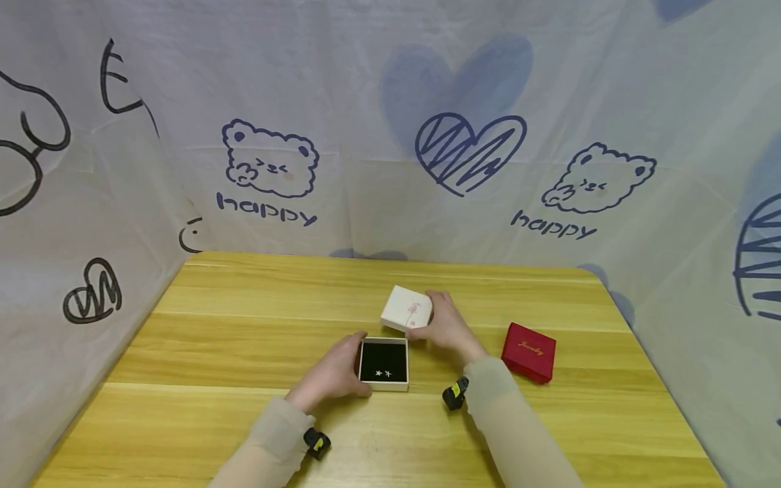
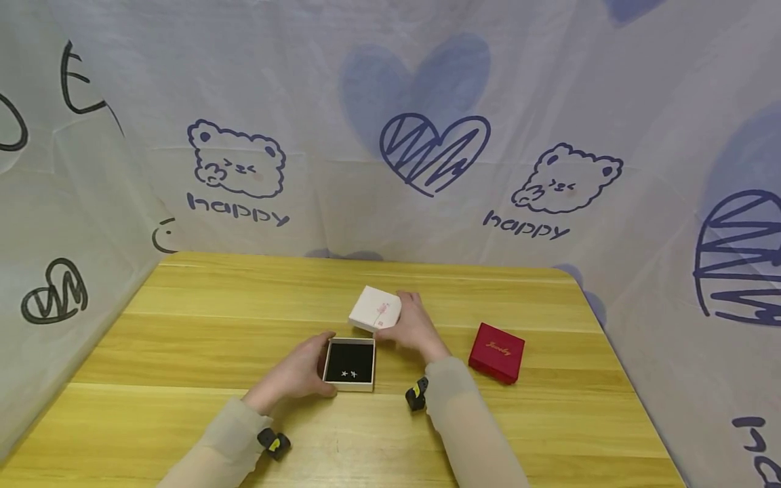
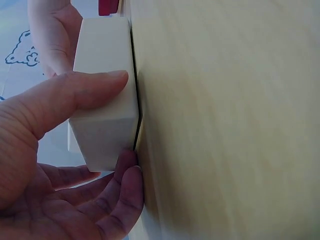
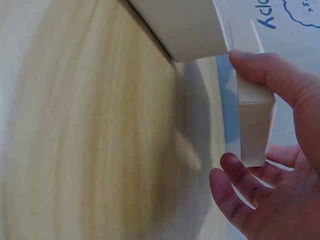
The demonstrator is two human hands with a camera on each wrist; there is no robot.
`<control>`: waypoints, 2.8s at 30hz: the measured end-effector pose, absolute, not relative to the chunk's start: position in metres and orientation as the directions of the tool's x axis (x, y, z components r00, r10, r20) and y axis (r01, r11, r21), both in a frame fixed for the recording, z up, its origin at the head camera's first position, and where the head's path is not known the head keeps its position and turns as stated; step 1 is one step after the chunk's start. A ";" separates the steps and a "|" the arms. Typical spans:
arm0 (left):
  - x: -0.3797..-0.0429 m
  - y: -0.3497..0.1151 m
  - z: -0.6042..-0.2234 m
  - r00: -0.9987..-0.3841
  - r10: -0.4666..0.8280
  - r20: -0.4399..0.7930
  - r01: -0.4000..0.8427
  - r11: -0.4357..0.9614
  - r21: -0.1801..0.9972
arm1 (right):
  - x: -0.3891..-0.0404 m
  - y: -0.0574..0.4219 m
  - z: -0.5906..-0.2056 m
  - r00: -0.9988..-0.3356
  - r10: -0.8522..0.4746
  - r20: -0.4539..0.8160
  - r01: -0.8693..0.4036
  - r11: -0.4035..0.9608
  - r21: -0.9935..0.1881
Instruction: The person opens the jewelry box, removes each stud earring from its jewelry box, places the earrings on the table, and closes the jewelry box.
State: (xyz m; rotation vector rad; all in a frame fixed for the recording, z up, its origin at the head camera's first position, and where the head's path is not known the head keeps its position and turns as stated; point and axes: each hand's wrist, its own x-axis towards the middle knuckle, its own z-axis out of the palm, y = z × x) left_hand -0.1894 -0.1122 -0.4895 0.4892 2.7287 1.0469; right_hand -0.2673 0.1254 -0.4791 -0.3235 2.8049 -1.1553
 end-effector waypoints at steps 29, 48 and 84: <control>-0.189 -0.112 -0.488 -0.931 0.361 -0.047 0.241 0.707 0.664 | -0.281 0.119 -0.493 -0.973 -0.230 0.031 -0.197 0.744 -0.638; -0.187 -0.111 -0.488 -0.932 0.355 -0.078 0.213 0.706 0.675 | -0.268 0.129 -0.484 -0.970 -0.235 -0.056 -0.126 0.692 -0.710; -0.190 -0.113 -0.493 -0.929 0.368 -0.026 0.253 0.688 0.680 | -0.202 0.116 -0.478 -0.847 -0.532 -0.024 -0.328 0.557 -0.763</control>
